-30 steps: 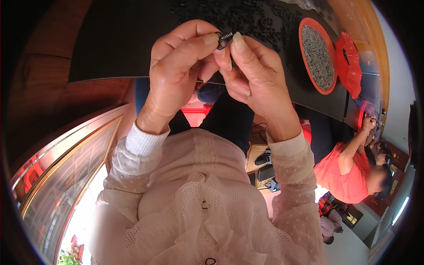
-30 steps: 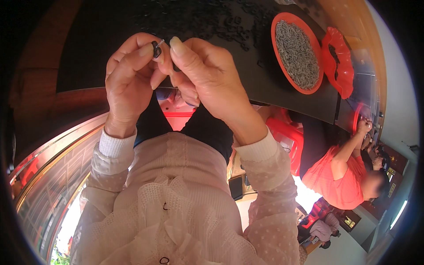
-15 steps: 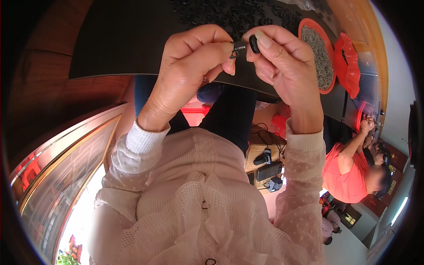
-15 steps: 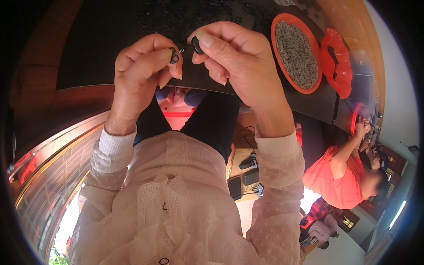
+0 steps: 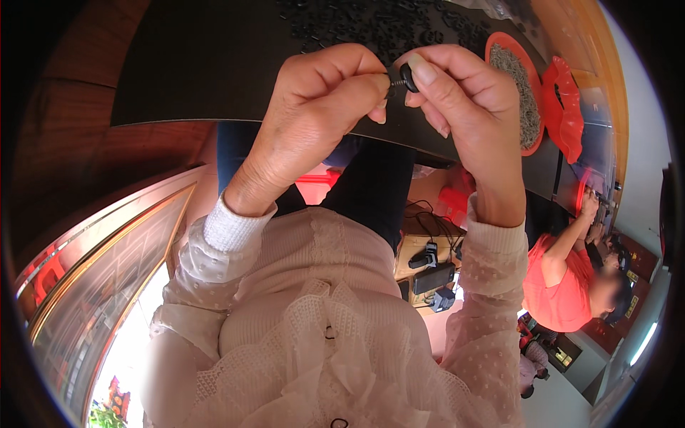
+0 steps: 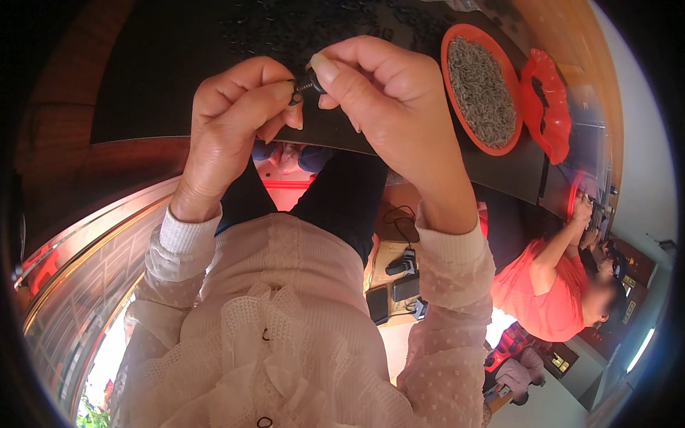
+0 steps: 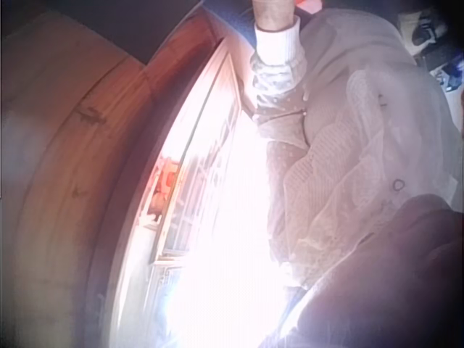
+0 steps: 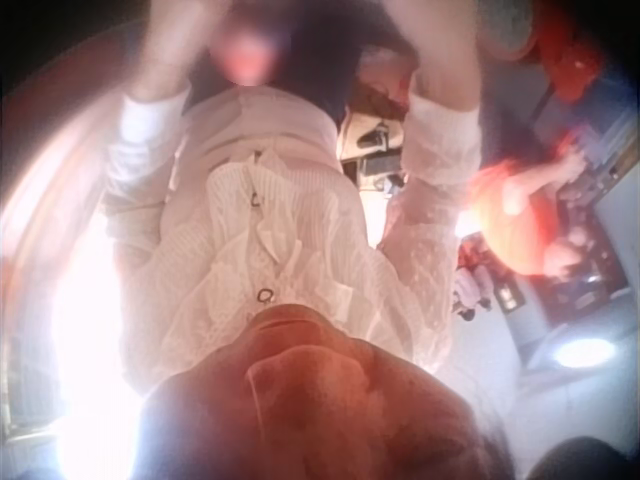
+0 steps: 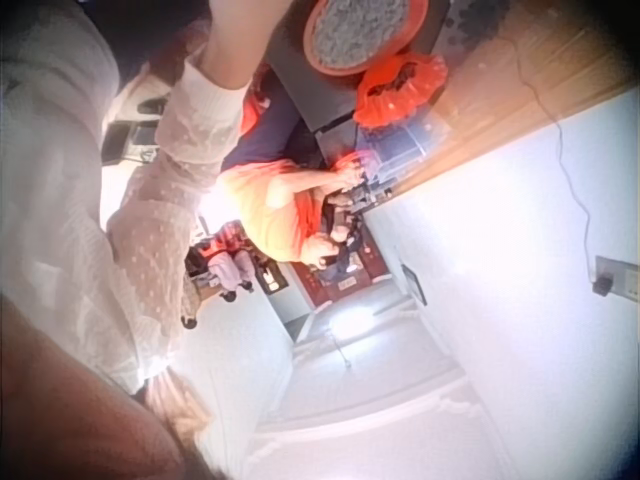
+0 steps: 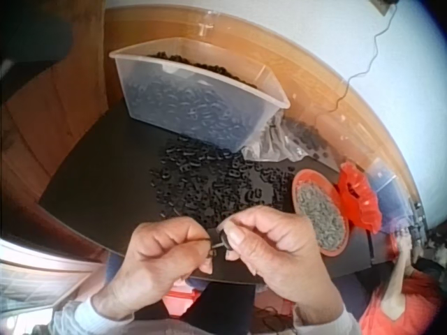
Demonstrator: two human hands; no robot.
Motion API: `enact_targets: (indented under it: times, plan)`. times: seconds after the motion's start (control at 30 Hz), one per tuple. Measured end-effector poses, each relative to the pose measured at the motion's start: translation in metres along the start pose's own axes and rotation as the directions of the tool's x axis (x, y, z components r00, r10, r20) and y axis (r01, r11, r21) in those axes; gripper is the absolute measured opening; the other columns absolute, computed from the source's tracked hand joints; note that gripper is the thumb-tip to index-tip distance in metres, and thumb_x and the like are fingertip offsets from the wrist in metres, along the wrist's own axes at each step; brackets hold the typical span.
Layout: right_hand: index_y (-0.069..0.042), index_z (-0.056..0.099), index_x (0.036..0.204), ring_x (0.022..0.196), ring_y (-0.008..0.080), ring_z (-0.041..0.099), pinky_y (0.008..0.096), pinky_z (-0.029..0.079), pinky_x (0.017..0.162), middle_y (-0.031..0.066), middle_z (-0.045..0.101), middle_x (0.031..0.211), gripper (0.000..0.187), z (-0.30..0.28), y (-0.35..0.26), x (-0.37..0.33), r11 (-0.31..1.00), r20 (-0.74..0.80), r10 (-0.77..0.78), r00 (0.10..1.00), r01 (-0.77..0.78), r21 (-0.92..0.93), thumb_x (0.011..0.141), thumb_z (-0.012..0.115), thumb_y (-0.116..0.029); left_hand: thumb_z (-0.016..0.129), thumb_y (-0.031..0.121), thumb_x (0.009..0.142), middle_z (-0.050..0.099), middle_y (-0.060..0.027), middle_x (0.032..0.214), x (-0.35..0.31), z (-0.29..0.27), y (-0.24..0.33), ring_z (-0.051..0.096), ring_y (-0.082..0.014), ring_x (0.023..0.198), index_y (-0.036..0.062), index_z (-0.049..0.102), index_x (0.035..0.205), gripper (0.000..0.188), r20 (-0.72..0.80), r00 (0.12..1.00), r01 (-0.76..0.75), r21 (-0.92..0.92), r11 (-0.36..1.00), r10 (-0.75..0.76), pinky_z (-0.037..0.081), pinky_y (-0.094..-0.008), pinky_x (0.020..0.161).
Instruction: The person repeatedly picks up small screws from a red tray and black plastic parts from a table, then inserts the screws into the parts by hand. The assembled units are placed back onto the table. The process is repetitive and continues throughout the clip.
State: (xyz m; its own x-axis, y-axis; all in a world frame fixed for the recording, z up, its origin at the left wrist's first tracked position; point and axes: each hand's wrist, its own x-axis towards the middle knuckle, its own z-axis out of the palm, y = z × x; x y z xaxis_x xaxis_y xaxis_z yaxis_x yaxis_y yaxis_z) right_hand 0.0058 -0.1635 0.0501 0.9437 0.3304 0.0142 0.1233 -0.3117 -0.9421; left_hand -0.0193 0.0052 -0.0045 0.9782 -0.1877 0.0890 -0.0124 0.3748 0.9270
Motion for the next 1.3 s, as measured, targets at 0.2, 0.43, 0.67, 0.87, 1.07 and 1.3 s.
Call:
enact_targets:
  times: [0.2, 0.43, 0.67, 0.87, 1.07, 1.3]
  plan:
    - [-0.001, 0.067, 0.095, 0.055, 0.0011, 0.048, 0.0171, 0.035, 0.047, -0.0001, 0.062, 0.069, 0.017, -0.001, -0.003, -0.001, 0.999, 0.004, 0.032, 0.999, -0.032, -0.004, 0.09, 0.062, -0.016, 0.05, 0.008, 0.089, 0.061, -0.0033, 0.069, -0.001, 0.001, 0.0, 0.038, -0.0028, 0.052, 0.0009, 0.06, 0.079, 0.015, -0.011, 1.0, -0.01, 0.014, 1.0, 0.01, 0.028, -0.0194, 0.047]
    - [0.001, 0.066, 0.095, 0.061, 0.0028, 0.053, 0.0178, 0.04, 0.053, 0.0003, 0.062, 0.069, 0.015, 0.002, -0.003, -0.001, 0.998, -0.001, -0.031, 1.0, 0.031, -0.046, 0.09, 0.062, -0.013, 0.05, 0.008, 0.09, 0.061, -0.0032, 0.07, 0.001, -0.001, -0.003, 0.039, -0.0029, 0.052, 0.0007, 0.06, 0.08, 0.016, 0.005, 0.997, -0.078, 0.059, 0.995, 0.078, 0.029, -0.0193, 0.048]
    - [0.001, 0.064, 0.092, 0.064, 0.0045, 0.056, 0.0187, 0.042, 0.057, 0.0011, 0.061, 0.068, 0.013, 0.003, -0.005, -0.001, 0.99, -0.016, -0.088, 0.996, 0.086, -0.113, 0.09, 0.062, -0.012, 0.05, 0.009, 0.092, 0.06, -0.0033, 0.071, 0.002, -0.001, -0.005, 0.038, -0.0028, 0.052, 0.0003, 0.06, 0.083, 0.016, 0.023, 0.996, -0.085, 0.041, 0.996, 0.084, 0.029, -0.0188, 0.048]
    - [0.001, 0.064, 0.092, 0.062, 0.0044, 0.054, 0.0186, 0.041, 0.055, 0.0017, 0.061, 0.067, 0.012, 0.004, -0.01, -0.003, 0.974, -0.02, -0.115, 0.993, 0.108, -0.197, 0.091, 0.061, -0.011, 0.051, 0.009, 0.092, 0.06, -0.0037, 0.071, 0.001, -0.002, -0.005, 0.038, -0.0028, 0.053, 0.0002, 0.06, 0.084, 0.016, 0.032, 0.996, -0.084, 0.036, 0.996, 0.083, 0.029, -0.0185, 0.048]
    - [0.001, 0.063, 0.092, 0.061, 0.0045, 0.053, 0.0191, 0.041, 0.054, 0.0019, 0.06, 0.066, 0.011, 0.006, -0.01, -0.002, 0.963, -0.024, -0.155, 0.988, 0.146, -0.226, 0.09, 0.061, -0.01, 0.05, 0.01, 0.092, 0.06, -0.0037, 0.071, 0.002, -0.003, -0.004, 0.038, -0.0027, 0.053, 0.0, 0.06, 0.084, 0.016, 0.031, 0.996, -0.088, 0.039, 0.995, 0.087, 0.029, -0.0184, 0.049]
    - [0.002, 0.063, 0.089, 0.062, 0.005, 0.054, 0.0204, 0.042, 0.054, 0.002, 0.059, 0.066, 0.009, 0.011, -0.007, 0.001, 0.966, 0.0, -0.173, 0.985, 0.17, -0.193, 0.089, 0.061, -0.008, 0.051, 0.011, 0.093, 0.061, -0.0035, 0.071, 0.002, -0.004, -0.006, 0.038, -0.0025, 0.053, -0.0004, 0.061, 0.086, 0.016, 0.042, 0.996, -0.082, 0.052, 0.995, 0.08, 0.029, -0.0184, 0.048]
